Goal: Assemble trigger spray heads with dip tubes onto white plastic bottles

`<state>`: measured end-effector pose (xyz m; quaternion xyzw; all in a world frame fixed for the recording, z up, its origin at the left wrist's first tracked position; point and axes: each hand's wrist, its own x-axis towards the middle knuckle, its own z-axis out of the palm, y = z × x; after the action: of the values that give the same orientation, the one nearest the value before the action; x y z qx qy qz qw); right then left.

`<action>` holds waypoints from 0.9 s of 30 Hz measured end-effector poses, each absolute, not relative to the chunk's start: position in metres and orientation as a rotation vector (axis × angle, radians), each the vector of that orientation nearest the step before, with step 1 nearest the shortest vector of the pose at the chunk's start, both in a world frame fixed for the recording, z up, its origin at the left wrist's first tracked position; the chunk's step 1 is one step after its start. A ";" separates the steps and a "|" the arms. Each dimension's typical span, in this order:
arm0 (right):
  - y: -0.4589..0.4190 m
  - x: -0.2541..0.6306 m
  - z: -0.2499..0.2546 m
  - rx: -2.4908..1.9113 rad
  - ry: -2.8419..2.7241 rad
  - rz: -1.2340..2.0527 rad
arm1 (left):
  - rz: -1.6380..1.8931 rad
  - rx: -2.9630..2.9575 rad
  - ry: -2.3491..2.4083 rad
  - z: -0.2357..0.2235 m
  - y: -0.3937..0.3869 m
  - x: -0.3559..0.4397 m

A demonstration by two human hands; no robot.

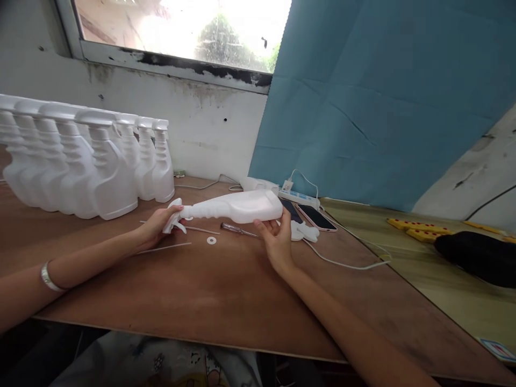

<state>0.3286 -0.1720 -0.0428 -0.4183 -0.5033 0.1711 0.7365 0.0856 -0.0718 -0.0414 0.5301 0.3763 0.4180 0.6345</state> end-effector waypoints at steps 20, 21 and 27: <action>-0.165 0.351 -0.044 -1.139 -1.041 0.226 | 1.065 1.109 0.788 -0.038 -0.073 0.084; -0.164 0.353 -0.044 -1.154 -1.030 0.218 | 1.053 1.123 0.785 -0.038 -0.074 0.084; -0.162 0.359 -0.043 -1.153 -1.004 0.213 | 1.028 1.098 0.815 -0.039 -0.074 0.084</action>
<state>0.3591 -0.1620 -0.0430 -0.5208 -0.4537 0.0961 0.7167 0.0838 -0.0739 -0.0388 0.4843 0.3597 0.4536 0.6559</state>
